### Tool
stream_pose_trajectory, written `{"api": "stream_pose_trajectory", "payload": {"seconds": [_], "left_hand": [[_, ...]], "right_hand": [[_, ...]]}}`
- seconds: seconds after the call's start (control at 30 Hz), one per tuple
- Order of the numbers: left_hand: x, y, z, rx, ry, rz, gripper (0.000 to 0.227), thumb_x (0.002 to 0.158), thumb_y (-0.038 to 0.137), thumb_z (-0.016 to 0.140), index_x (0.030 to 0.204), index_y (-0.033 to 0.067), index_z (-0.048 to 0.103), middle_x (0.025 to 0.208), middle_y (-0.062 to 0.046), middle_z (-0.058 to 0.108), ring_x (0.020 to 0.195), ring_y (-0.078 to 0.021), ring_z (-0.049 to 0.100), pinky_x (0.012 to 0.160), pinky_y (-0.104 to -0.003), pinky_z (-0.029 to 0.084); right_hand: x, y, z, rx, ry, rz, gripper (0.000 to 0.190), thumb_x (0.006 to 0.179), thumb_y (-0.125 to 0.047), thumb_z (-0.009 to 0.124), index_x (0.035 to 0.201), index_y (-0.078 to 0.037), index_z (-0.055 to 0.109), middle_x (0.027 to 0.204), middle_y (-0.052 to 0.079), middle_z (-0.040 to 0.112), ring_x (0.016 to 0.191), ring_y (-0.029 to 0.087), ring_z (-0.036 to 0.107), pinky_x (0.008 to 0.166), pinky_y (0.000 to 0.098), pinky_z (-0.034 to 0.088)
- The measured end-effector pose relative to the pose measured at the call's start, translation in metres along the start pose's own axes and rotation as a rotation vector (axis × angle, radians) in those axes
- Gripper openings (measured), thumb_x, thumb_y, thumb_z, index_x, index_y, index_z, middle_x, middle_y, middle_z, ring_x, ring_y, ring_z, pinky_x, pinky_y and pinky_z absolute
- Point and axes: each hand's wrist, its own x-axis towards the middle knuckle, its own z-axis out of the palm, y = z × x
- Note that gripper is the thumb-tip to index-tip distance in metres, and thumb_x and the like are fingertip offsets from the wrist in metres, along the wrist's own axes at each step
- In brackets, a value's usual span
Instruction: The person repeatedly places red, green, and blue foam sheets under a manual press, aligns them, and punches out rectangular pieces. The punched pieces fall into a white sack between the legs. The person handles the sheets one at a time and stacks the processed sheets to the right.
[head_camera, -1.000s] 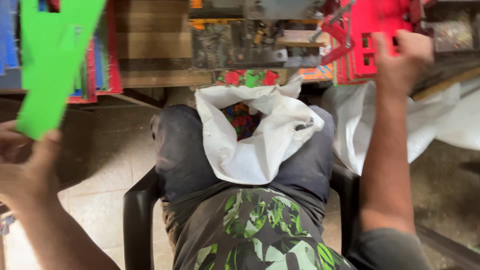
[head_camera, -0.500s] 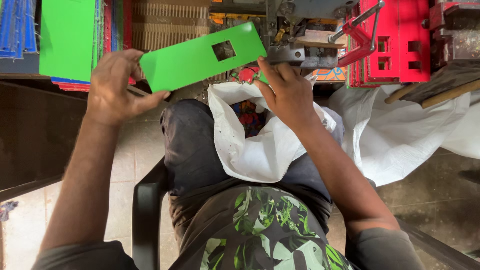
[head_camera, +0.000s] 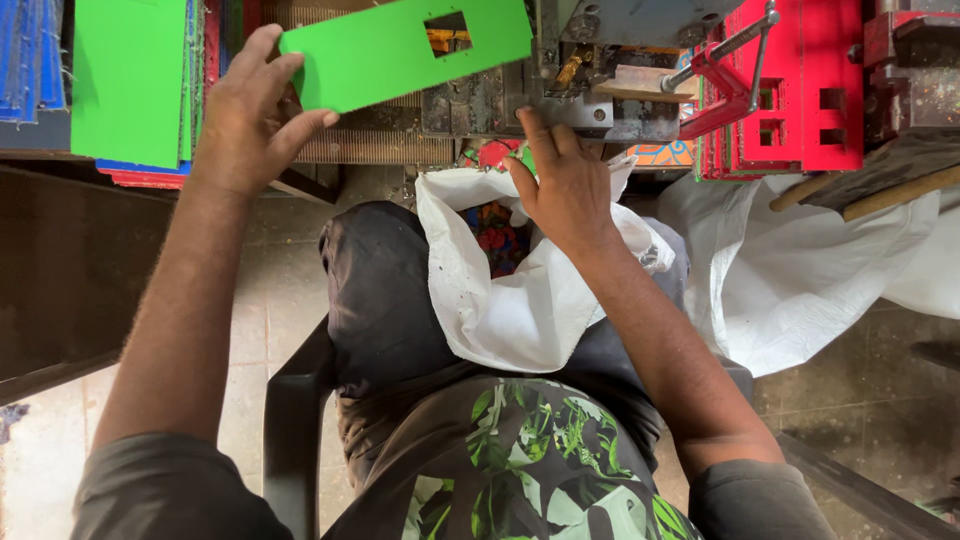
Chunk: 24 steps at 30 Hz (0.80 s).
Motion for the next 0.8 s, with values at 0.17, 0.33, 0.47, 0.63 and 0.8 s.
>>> {"api": "stream_pose_trajectory", "payload": {"seconds": [0.17,0.33,0.47,0.63,0.8], "left_hand": [[-0.02,0.007,-0.032,-0.326,-0.075,-0.205,0.057,0.088,0.017,0.093,0.132,-0.0081,0.066,0.146,-0.026,0.06,0.107,-0.0303,0.075,0.089,-0.034,0.064],[-0.047,0.004,-0.033,-0.3,-0.074,-0.148,0.058,0.083,0.016,0.095,0.127,-0.0112,0.068,0.144,-0.029,0.062,0.116,-0.0342,0.072,0.096,-0.037,0.063],[-0.028,-0.006,-0.011,-0.404,-0.122,-0.254,0.063,0.085,0.014,0.092,0.135,-0.0106,0.063,0.148,-0.031,0.056,0.115,-0.0315,0.072,0.092,-0.036,0.06],[0.001,-0.001,0.021,-0.516,-0.061,-0.654,0.049,0.091,0.016,0.086,0.135,0.0028,0.07,0.128,-0.015,0.073,0.103,-0.0197,0.076,0.081,-0.03,0.061],[0.003,0.016,0.051,-0.456,0.094,-0.674,0.055,0.082,0.014,0.094,0.128,-0.0037,0.07,0.107,-0.016,0.079,0.09,-0.0208,0.077,0.079,-0.031,0.063]], "right_hand": [[0.008,-0.006,-0.004,0.119,0.051,-0.013,0.073,0.1,-0.036,0.073,0.158,-0.002,0.043,0.116,0.015,0.067,0.093,0.034,0.068,0.079,0.0445,0.054],[0.01,-0.011,-0.002,-0.151,-0.039,-0.03,0.067,0.093,-0.044,0.076,0.149,-0.012,0.054,0.103,0.011,0.07,0.087,0.031,0.072,0.086,0.0532,0.055],[0.015,-0.004,-0.003,-0.098,-0.047,-0.03,0.067,0.097,-0.042,0.075,0.151,-0.008,0.054,0.113,0.02,0.07,0.091,0.036,0.071,0.075,0.0449,0.057],[0.018,0.002,0.005,-0.103,-0.175,0.072,0.071,0.096,-0.039,0.075,0.151,-0.001,0.051,0.104,0.021,0.07,0.085,0.038,0.071,0.072,0.0466,0.057],[0.015,-0.001,0.008,-0.14,-0.17,0.039,0.077,0.095,-0.037,0.076,0.153,0.003,0.045,0.107,0.022,0.067,0.086,0.038,0.069,0.074,0.0473,0.055]]}}
